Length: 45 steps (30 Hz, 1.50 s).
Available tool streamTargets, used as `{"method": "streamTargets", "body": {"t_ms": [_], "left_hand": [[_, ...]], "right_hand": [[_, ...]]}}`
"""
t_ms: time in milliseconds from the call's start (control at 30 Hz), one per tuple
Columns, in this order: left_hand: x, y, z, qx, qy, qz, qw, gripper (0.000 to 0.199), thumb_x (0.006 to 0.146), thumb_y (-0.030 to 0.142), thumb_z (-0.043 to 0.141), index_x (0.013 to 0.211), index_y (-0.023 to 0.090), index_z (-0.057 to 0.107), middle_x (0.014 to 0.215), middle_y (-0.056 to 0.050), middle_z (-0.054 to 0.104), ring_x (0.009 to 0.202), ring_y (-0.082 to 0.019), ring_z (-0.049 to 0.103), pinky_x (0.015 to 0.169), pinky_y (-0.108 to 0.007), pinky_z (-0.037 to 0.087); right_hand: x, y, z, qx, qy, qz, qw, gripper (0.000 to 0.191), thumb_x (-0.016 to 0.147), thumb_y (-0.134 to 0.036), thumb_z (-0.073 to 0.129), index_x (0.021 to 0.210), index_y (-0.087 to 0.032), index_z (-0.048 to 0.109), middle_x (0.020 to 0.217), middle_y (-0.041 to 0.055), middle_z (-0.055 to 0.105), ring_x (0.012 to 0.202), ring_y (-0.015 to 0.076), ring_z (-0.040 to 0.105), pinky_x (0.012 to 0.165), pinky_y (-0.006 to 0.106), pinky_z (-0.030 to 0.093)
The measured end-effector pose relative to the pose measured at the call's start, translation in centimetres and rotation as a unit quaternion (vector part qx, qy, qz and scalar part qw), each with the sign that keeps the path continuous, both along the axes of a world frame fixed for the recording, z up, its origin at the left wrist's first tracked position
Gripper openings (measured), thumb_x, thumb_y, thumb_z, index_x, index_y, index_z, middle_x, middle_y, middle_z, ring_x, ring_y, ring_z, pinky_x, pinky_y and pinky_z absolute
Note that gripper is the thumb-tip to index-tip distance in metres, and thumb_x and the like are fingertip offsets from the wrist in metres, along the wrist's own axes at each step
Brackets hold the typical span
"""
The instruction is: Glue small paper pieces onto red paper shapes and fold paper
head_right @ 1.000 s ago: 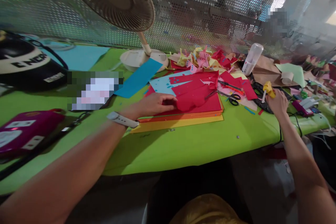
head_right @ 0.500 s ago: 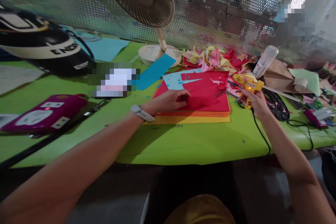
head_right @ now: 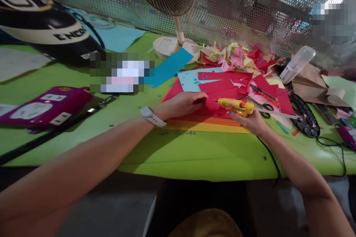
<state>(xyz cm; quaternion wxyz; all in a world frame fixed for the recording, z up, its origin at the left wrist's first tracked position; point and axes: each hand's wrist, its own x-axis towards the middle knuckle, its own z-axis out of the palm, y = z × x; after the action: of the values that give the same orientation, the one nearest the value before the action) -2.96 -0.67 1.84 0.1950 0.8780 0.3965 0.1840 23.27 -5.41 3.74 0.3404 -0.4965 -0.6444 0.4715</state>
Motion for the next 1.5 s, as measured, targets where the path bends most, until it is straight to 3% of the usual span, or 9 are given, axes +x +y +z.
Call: {"method": "streamTargets", "body": {"t_ms": [167, 333, 500, 700, 1000, 1500], "left_hand": [[0.0, -0.1, 0.1, 0.019, 0.026, -0.006, 0.999, 0.013, 0.087, 0.022, 0.043, 0.090, 0.018, 0.055, 0.087, -0.005, 0.065, 0.077, -0.018, 0.057, 0.067, -0.029, 0.039], [0.1, -0.1, 0.2, 0.022, 0.034, -0.005, 0.999, 0.013, 0.088, 0.022, 0.043, 0.089, 0.018, 0.055, 0.091, -0.007, 0.065, 0.080, -0.020, 0.058, 0.068, -0.031, 0.039], [0.2, -0.3, 0.4, 0.020, 0.041, -0.008, 0.999, 0.014, 0.088, 0.023, 0.042, 0.091, 0.019, 0.056, 0.093, -0.008, 0.067, 0.082, -0.022, 0.059, 0.069, -0.032, 0.040], [0.2, -0.4, 0.5, 0.017, 0.047, 0.000, 0.999, 0.014, 0.088, 0.019, 0.045, 0.095, 0.017, 0.058, 0.096, -0.008, 0.067, 0.083, -0.020, 0.059, 0.069, -0.029, 0.038], [0.3, -0.7, 0.8, 0.018, 0.050, 0.000, 0.999, 0.016, 0.090, 0.017, 0.044, 0.097, 0.015, 0.058, 0.097, -0.008, 0.067, 0.083, -0.019, 0.057, 0.069, -0.028, 0.036], [0.2, -0.7, 0.7, 0.028, 0.050, -0.006, 0.998, 0.014, 0.090, 0.016, 0.044, 0.094, 0.015, 0.058, 0.094, -0.007, 0.065, 0.081, -0.018, 0.055, 0.068, -0.028, 0.036]], "right_hand": [[0.0, 0.2, -0.6, 0.037, 0.002, 0.021, 0.999, 0.040, 0.071, -0.050, 0.074, 0.094, -0.018, 0.071, 0.075, 0.0030, 0.066, 0.060, 0.0119, 0.054, 0.047, 0.022, 0.046], [-0.3, 0.3, -1.0, 0.022, 0.021, 0.011, 0.999, 0.038, 0.064, -0.047, 0.079, 0.089, -0.019, 0.071, 0.080, 0.0045, 0.070, 0.069, 0.0151, 0.062, 0.059, 0.026, 0.053], [-0.5, 0.2, -1.2, 0.023, -0.008, 0.018, 1.000, 0.043, 0.069, -0.051, 0.074, 0.097, -0.018, 0.071, 0.082, 0.0043, 0.071, 0.062, 0.0140, 0.060, 0.052, 0.026, 0.050], [-0.6, 0.0, -1.3, 0.031, -0.019, 0.020, 0.999, 0.035, 0.070, -0.046, 0.074, 0.094, -0.020, 0.072, 0.076, 0.0034, 0.070, 0.069, 0.0170, 0.064, 0.050, 0.025, 0.051], [-0.5, 0.1, -1.9, 0.035, -0.006, 0.006, 0.999, 0.034, 0.070, -0.046, 0.076, 0.096, -0.024, 0.073, 0.098, 0.0043, 0.075, 0.089, 0.0212, 0.070, 0.079, 0.035, 0.060], [-0.9, 0.0, -1.7, 0.032, -0.013, 0.009, 0.999, 0.034, 0.072, -0.043, 0.074, 0.098, -0.021, 0.071, 0.100, 0.0070, 0.074, 0.093, 0.0221, 0.070, 0.078, 0.034, 0.061]]}}
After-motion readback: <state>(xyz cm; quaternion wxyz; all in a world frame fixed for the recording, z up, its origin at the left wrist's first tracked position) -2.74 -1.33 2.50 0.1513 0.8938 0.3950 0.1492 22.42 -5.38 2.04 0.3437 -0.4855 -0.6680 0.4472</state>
